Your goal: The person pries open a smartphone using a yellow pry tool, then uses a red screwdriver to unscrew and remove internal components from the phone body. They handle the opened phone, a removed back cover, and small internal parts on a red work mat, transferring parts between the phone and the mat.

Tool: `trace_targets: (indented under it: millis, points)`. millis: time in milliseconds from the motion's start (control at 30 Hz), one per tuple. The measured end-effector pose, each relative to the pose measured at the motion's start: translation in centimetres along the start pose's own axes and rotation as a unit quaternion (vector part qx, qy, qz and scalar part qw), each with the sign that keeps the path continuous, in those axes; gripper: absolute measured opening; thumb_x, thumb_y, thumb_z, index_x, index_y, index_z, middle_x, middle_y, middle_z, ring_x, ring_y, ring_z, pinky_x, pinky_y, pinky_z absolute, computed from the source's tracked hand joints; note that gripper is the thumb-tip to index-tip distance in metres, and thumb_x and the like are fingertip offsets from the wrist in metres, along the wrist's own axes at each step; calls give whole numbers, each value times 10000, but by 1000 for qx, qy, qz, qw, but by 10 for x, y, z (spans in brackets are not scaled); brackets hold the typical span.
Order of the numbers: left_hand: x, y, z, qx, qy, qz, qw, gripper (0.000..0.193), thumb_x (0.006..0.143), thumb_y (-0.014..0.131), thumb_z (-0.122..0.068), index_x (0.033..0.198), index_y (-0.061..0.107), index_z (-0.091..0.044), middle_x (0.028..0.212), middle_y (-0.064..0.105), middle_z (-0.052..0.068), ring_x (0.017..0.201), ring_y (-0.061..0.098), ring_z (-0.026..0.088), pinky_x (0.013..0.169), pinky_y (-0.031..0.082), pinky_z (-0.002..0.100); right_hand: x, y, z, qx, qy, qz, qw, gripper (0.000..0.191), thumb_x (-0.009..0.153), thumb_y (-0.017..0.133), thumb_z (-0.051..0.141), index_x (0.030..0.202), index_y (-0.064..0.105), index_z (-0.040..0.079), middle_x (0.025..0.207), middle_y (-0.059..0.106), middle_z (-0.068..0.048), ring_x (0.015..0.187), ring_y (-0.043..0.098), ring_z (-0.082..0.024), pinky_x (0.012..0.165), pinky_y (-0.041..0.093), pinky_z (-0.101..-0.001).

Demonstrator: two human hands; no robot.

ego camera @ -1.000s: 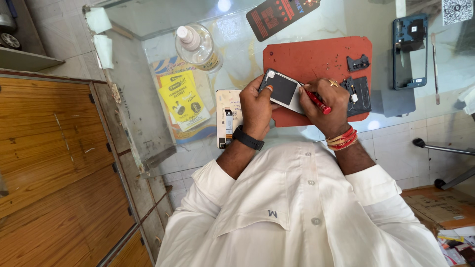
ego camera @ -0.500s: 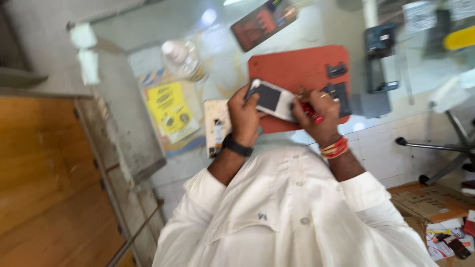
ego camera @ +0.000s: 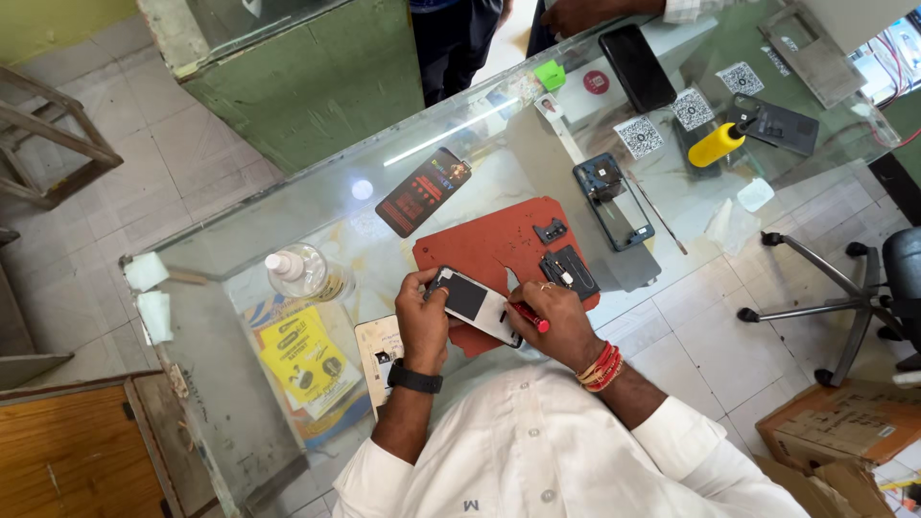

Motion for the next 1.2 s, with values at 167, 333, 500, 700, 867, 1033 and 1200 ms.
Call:
trace_targets:
  millis: [167, 333, 500, 700, 867, 1033, 1200]
  points:
    - [7, -2, 7, 6, 51, -2, 999, 258, 905, 590, 56, 1159, 630, 31, 1014, 711, 114, 769, 701, 136, 578, 618, 280, 2, 10, -7, 40, -44, -31, 998, 139, 877, 762, 47, 921, 632, 24, 917, 732, -127, 832, 747, -289, 717, 596, -355]
    - [13, -2, 13, 87, 120, -29, 989, 247, 865, 608, 39, 1105, 667, 30, 975, 728, 116, 835, 694, 181, 721, 580, 325, 12, 18, -14, 38, -31, -51, 997, 127, 884, 767, 30, 937, 656, 2, 923, 725, -149, 825, 737, -283, 729, 586, -358]
    - [9, -10, 13, 128, 174, -42, 976, 241, 862, 622, 34, 1098, 674, 35, 995, 746, 125, 917, 715, 198, 831, 563, 326, 16, 21, -2, 94, -49, -43, 993, 142, 913, 751, 15, 1024, 662, 10, 1016, 735, -141, 933, 748, -256, 853, 589, -352]
    - [5, -9, 6, 61, 29, -11, 998, 245, 892, 603, 27, 1137, 629, 31, 911, 719, 132, 697, 702, 148, 554, 626, 307, 45, 48, 2, 114, -26, -12, 993, 142, 880, 804, 12, 989, 715, -3, 937, 757, -134, 818, 736, -231, 726, 563, -303]
    - [1, -7, -2, 29, -10, 1, 1000, 224, 915, 591, 20, 1138, 606, 32, 822, 655, 103, 604, 635, 115, 494, 622, 304, 61, 70, -11, 191, 20, 0, 981, 113, 908, 793, 14, 962, 698, -14, 913, 758, -104, 805, 732, -151, 719, 574, -279]
    - [2, -8, 1, 33, 15, 2, 999, 232, 925, 594, 35, 1156, 615, 40, 834, 663, 82, 635, 610, 87, 502, 562, 267, 59, 76, -22, 220, 42, 10, 975, 104, 920, 778, 1, 976, 694, -23, 953, 761, -111, 863, 737, -142, 763, 595, -276]
    - [4, -8, 6, -1, -17, 5, 1000, 222, 909, 578, 32, 1131, 594, 39, 880, 672, 76, 646, 631, 82, 498, 571, 270, 59, 77, -25, 222, 36, 16, 974, 109, 920, 784, 0, 973, 693, -24, 956, 758, -110, 865, 736, -143, 766, 593, -279]
Point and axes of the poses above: each hand's wrist, its own x-axis towards the middle knuckle, its own y-axis out of the palm, z = x × y, the point moved 4 cm from there along x, towards the middle knuckle
